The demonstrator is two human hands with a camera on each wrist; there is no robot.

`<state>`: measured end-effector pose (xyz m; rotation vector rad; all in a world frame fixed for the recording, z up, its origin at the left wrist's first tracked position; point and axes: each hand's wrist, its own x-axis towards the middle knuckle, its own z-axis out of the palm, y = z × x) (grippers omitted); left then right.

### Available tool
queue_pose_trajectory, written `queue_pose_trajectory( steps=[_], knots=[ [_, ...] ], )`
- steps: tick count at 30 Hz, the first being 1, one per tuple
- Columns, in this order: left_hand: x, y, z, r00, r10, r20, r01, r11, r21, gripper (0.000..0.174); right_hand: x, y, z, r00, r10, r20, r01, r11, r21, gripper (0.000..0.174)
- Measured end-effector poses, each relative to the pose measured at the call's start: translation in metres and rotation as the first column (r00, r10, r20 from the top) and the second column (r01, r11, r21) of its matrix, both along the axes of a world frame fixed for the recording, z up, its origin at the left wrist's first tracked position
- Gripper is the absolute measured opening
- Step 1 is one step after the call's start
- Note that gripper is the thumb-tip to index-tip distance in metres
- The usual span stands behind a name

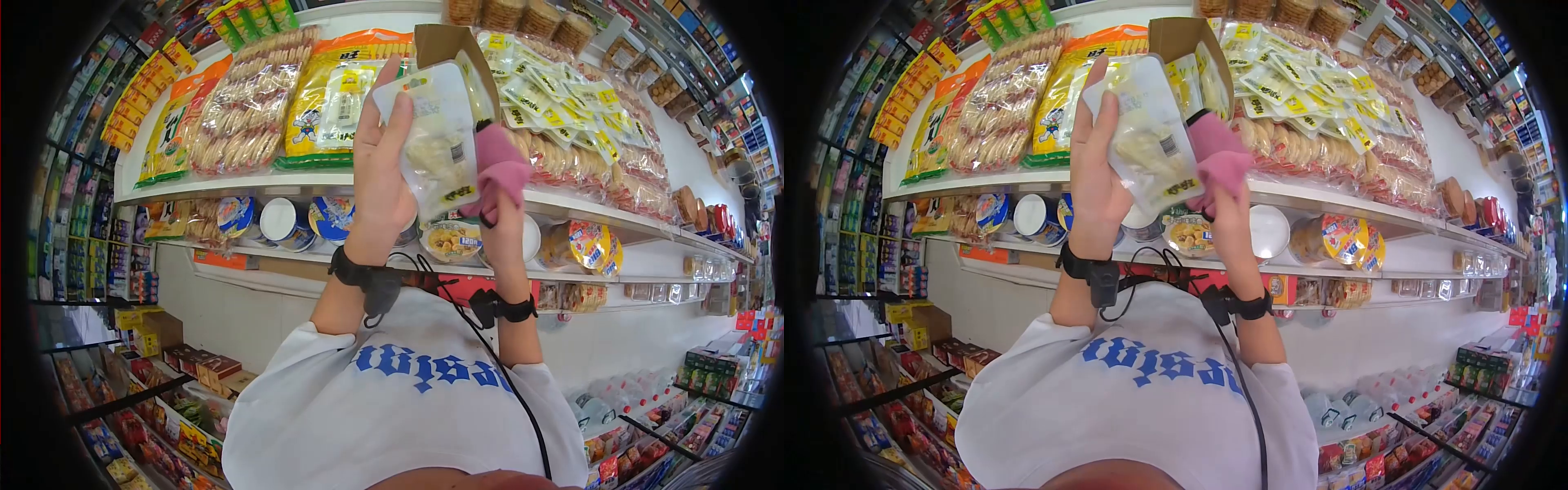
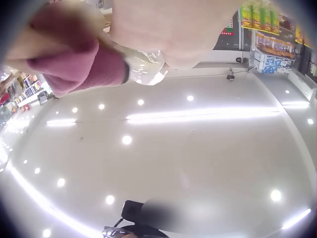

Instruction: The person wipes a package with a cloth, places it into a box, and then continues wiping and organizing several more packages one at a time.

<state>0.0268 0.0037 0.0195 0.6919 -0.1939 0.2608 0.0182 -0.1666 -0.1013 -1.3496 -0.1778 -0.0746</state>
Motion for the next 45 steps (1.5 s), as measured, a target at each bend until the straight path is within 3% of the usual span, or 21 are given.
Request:
queue_pose_trajectory(
  steps=[2,3,6,9,12,13,15,16,17,20,23,26,27,29,32,34,35,39,42,43,45],
  knots=[
    [0.005,0.002,-0.004,0.996,0.087,-0.013,-0.086,0.993,0.081,0.059,-0.015,0.011,0.045,0.968,0.214,-0.129,-0.203,0.975,0.092,0.032],
    [0.007,0.002,-0.006,0.991,0.131,-0.017,-0.127,0.984,0.122,0.06,-0.014,0.012,0.042,0.975,0.201,-0.092,-0.205,0.978,-0.026,0.032],
    [0.002,0.001,-0.01,0.966,0.259,-0.027,-0.228,0.893,0.387,0.069,-0.013,0.016,0.034,0.996,0.06,0.068,-0.055,0.995,-0.081,0.041],
    [0.006,-0.007,-0.023,0.883,0.411,0.228,-0.463,0.678,0.57,0.077,-0.014,0.015,0.045,0.99,-0.113,0.085,0.122,0.986,-0.111,0.052],
    [-0.007,-0.021,-0.009,0.98,0.072,0.186,-0.16,0.843,0.513,0.081,-0.009,0.023,0.048,0.921,-0.175,0.349,0.252,0.949,-0.19,0.066],
    [-0.003,-0.022,-0.014,0.982,0.027,0.189,-0.117,0.867,0.485,0.072,-0.015,0.028,0.054,0.938,-0.106,0.331,0.163,0.975,-0.152,0.068],
    [-0.005,-0.026,-0.012,0.996,-0.084,0.043,0.064,0.937,0.343,0.071,-0.029,0.038,0.068,0.938,0.005,0.346,0.029,0.995,-0.093,0.073],
    [-0.009,-0.028,-0.008,0.988,-0.15,-0.025,0.151,0.954,0.26,0.074,-0.032,0.044,0.072,0.926,0.041,0.375,-0.014,0.997,-0.075,0.076],
    [-0.017,-0.032,-0.002,0.987,-0.156,-0.027,0.156,0.936,0.317,0.08,-0.032,0.048,0.072,0.897,0.035,0.442,-0.001,0.997,-0.077,0.078],
    [-0.022,-0.029,-0.018,0.917,-0.387,-0.095,0.398,0.883,0.249,0.082,-0.013,0.035,0.079,0.815,0.067,0.575,0.136,0.943,-0.302,0.081],
    [-0.025,-0.035,-0.017,0.929,-0.359,-0.083,0.366,0.869,0.333,0.083,0.012,0.031,0.088,0.767,-0.061,0.638,0.319,0.9,-0.297,0.075],
    [-0.025,-0.038,-0.021,0.905,-0.294,-0.308,0.352,0.924,0.152,0.08,0.013,0.025,0.091,0.687,0.134,0.714,0.362,0.789,-0.497,0.07],
    [-0.024,-0.035,-0.02,0.909,-0.318,-0.271,0.369,0.915,0.163,0.078,0.005,0.028,0.097,0.698,0.161,0.698,0.36,0.763,-0.537,0.067],
    [-0.024,-0.027,-0.021,0.905,-0.368,-0.211,0.407,0.895,0.183,0.072,0.011,0.024,0.094,0.757,0.129,0.64,0.265,0.836,-0.481,0.067],
    [-0.019,-0.033,-0.029,0.928,-0.35,-0.132,0.373,0.876,0.305,0.061,0.024,0.026,0.086,0.787,-0.064,0.614,0.264,0.934,-0.241,0.066],
    [-0.022,-0.039,-0.023,0.942,-0.32,-0.105,0.336,0.913,0.232,0.052,0.027,0.025,0.084,0.811,-0.16,0.563,0.299,0.94,-0.164,0.066],
    [-0.023,-0.043,-0.026,0.953,-0.281,-0.11,0.298,0.936,0.186,0.051,0.025,0.024,0.085,0.837,-0.109,0.536,0.237,0.956,-0.175,0.068],
    [-0.018,-0.039,-0.02,0.977,-0.177,-0.121,0.178,0.984,-0.002,0.046,0.009,0.025,0.09,0.737,0.067,0.672,0.34,0.823,-0.455,0.064],
    [-0.01,-0.024,-0.02,0.976,-0.137,-0.168,0.129,0.99,-0.058,0.045,-0.001,0.02,0.088,0.763,0.143,0.631,0.304,0.781,-0.545,0.066],
    [-0.004,-0.014,-0.019,0.936,-0.274,-0.222,0.218,0.944,-0.248,0.043,-0.003,0.017,0.088,0.773,0.159,0.614,0.27,0.794,-0.545,0.069],
    [0.006,-0.004,-0.019,0.959,-0.232,-0.16,0.2,0.96,-0.194,0.043,-0.009,0.017,0.085,0.757,0.222,0.614,0.24,0.78,-0.578,0.073]
  ],
)
